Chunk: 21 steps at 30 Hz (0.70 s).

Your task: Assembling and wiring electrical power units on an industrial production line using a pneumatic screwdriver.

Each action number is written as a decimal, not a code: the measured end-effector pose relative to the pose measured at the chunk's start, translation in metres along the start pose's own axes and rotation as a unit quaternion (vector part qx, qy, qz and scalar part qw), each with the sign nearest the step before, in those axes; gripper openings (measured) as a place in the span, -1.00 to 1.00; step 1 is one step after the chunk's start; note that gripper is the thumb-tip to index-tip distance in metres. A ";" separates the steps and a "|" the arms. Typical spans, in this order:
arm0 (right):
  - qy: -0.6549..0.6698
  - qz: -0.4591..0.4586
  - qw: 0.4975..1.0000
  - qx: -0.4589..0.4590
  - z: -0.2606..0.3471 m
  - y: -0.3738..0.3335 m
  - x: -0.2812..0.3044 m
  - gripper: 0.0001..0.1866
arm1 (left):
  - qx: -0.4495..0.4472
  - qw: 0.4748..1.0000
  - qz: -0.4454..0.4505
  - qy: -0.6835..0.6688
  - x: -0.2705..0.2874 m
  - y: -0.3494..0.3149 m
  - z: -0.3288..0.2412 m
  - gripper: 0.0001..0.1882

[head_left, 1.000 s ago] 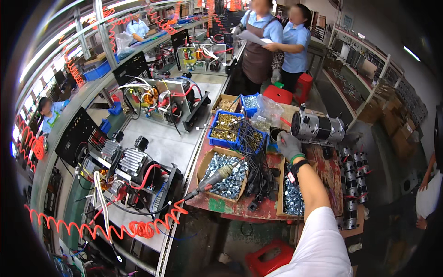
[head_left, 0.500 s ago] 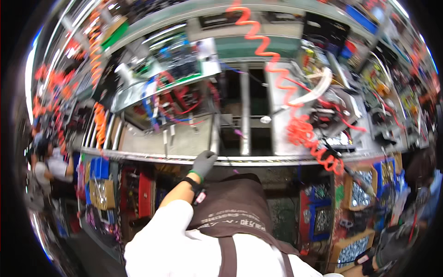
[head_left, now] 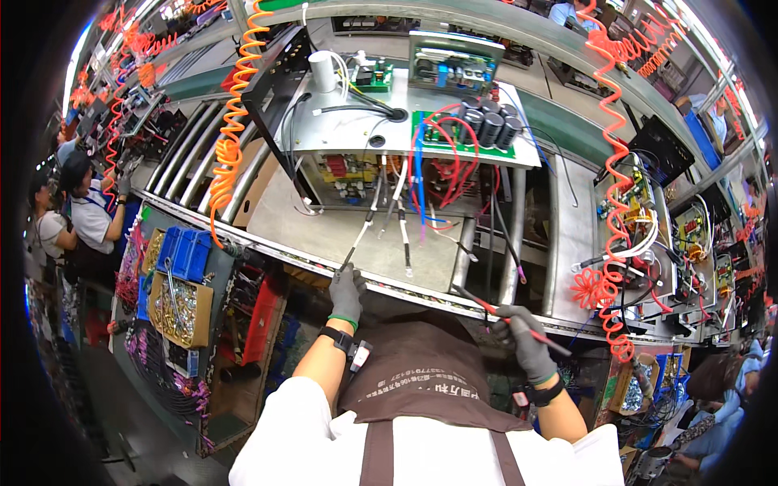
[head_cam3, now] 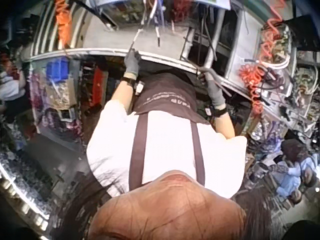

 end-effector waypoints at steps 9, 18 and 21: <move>0.047 -0.121 0.988 0.082 -0.061 0.098 -0.102 -0.56 | 0.157 0.905 0.392 0.043 -0.153 -0.062 -0.005 -0.62; 0.096 -0.141 0.976 0.133 -0.079 0.169 -0.145 -0.57 | 0.247 0.907 0.340 -0.039 -0.140 -0.035 -0.122 -0.68; 0.066 -0.152 0.971 0.170 -0.081 0.183 -0.153 -0.61 | 0.261 0.897 0.353 -0.045 -0.151 -0.042 -0.138 -0.62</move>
Point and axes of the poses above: each hand's wrist, its own y-axis towards the middle knuckle, its own x-axis out of the back of the hand, z = x × y, the point moved 9 cm from there along y, towards the middle knuckle, and after that the axes turned 5 degrees about -z, right-handed, at the moved point
